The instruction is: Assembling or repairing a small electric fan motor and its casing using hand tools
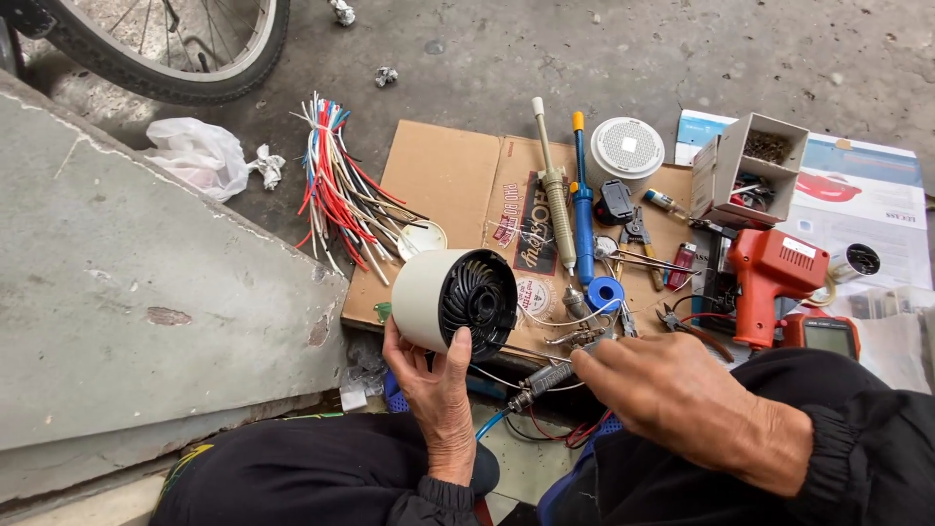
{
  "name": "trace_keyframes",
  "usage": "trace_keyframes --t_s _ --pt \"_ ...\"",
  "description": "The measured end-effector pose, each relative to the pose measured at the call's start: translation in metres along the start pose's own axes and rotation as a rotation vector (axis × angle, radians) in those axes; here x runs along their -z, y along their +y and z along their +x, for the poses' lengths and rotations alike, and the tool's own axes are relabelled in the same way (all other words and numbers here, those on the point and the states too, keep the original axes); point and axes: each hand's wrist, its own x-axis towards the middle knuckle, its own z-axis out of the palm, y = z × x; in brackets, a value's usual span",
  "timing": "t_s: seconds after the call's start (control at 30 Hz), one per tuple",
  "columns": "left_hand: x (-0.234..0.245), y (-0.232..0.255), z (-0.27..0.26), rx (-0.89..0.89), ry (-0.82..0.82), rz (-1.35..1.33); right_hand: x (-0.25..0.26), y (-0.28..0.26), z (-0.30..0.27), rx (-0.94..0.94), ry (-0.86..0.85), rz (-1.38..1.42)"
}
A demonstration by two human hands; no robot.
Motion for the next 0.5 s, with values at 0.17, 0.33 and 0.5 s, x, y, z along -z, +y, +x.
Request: trace_keyframes --t_s 0.17,0.33,0.5 --pt "-0.002 0.006 -0.002 0.009 0.001 0.026 0.026 -0.005 0.030 -1.074 -0.487 0.785" --pt "-0.002 0.003 0.002 0.007 0.011 0.017 0.000 0.000 -0.004 0.202 -0.029 -0.229" --pt "0.004 0.003 0.003 -0.004 0.012 0.007 -0.008 -0.004 0.005 -0.082 -0.035 0.173"
